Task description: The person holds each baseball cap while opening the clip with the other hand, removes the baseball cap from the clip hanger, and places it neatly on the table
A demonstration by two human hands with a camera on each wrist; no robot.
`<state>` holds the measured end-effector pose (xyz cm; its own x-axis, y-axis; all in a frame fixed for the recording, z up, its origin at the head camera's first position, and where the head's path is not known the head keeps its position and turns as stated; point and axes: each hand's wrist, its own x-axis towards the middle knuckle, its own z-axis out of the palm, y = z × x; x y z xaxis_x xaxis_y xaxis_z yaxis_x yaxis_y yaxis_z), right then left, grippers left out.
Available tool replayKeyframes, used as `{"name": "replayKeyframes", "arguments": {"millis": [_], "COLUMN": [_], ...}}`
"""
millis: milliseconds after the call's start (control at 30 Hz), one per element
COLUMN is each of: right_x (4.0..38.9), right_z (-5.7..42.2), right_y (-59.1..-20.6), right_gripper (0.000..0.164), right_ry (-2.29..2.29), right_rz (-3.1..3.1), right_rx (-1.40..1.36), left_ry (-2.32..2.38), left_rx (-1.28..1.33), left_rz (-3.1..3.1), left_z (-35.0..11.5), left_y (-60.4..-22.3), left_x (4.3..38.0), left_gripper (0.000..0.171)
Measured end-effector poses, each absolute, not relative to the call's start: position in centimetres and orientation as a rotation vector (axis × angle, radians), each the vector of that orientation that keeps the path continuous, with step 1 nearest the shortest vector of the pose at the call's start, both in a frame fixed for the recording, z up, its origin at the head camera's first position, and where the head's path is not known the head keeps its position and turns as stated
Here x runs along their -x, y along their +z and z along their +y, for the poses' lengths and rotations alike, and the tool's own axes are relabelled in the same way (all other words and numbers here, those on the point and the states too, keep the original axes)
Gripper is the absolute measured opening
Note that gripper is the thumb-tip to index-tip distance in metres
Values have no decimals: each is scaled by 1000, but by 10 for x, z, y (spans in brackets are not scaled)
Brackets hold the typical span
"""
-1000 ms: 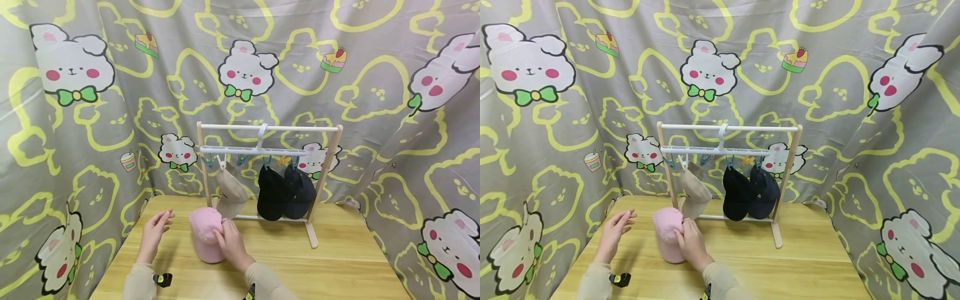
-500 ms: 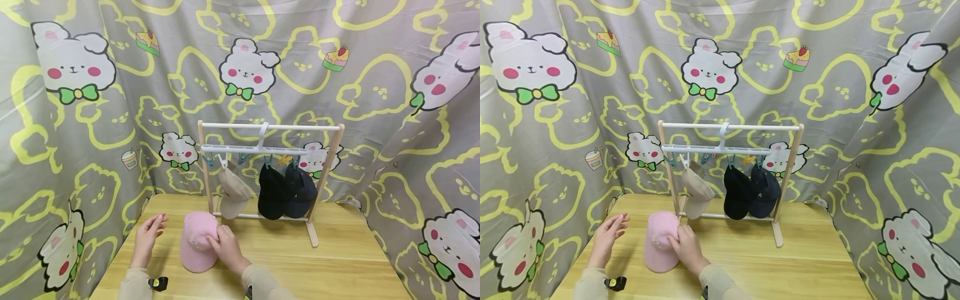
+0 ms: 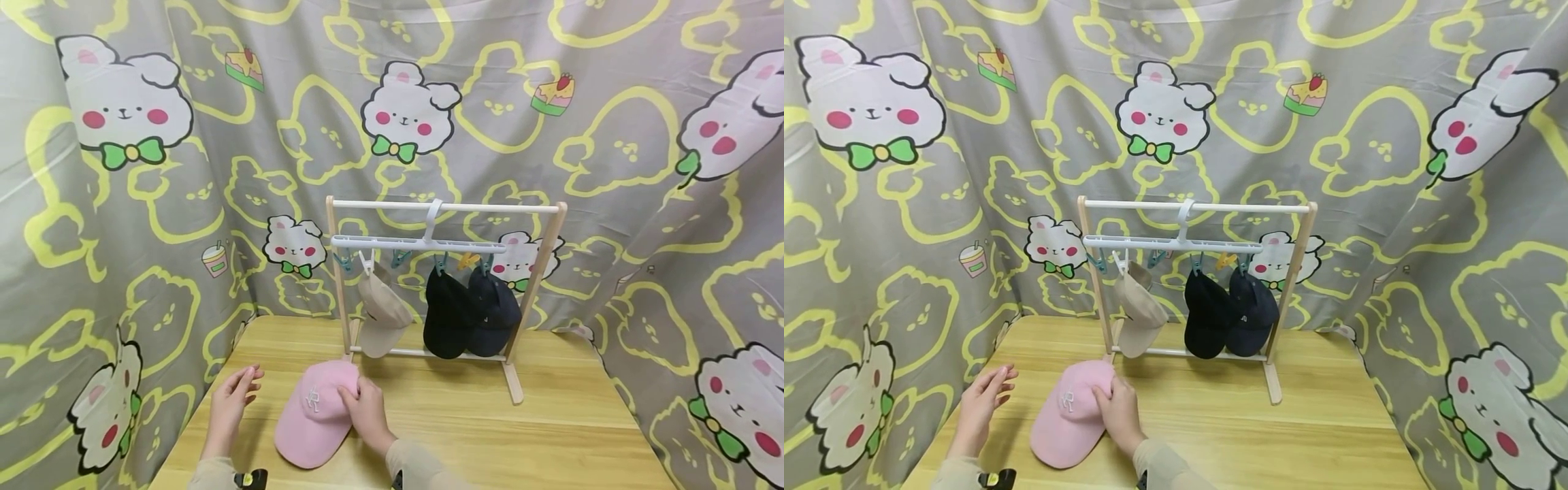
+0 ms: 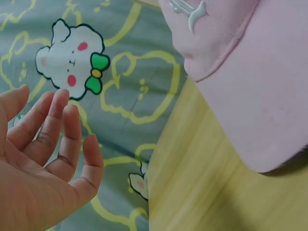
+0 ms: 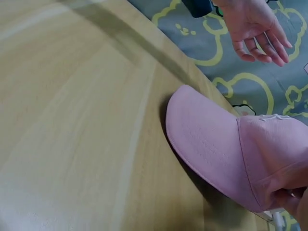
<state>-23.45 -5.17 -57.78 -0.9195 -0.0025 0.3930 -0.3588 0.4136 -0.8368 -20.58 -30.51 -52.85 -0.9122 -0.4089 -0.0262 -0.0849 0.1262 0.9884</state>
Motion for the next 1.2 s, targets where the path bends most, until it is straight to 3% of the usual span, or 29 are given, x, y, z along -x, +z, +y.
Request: {"name": "replayKeyframes", "arguments": {"millis": [133, 400, 733, 900, 1200], "right_x": [234, 231, 222, 214, 202], "right_z": [-57, -67, -84, -96, -118], "right_y": [-581, -583, -585, -581, -575], "right_gripper": [26, 39, 25, 38, 43], "right_ry": [1606, 1986, 2728, 2911, 3039], "right_rz": [-2335, -2326, -1954, -1740, -1552], "right_rx": [-222, 50, 321, 359, 477], "left_ry": [-1856, -1943, -1964, -1964, -1922], "left_rx": [-505, -568, -661, -684, -745], "left_rz": [-2153, -2027, -1945, -1931, -1944], "left_z": [-309, -319, -328, -330, -331], "left_y": [-531, -538, -540, -545, -558], "left_x": [199, 188, 178, 172, 159], "left_gripper": [54, 47, 40, 34, 33]}}
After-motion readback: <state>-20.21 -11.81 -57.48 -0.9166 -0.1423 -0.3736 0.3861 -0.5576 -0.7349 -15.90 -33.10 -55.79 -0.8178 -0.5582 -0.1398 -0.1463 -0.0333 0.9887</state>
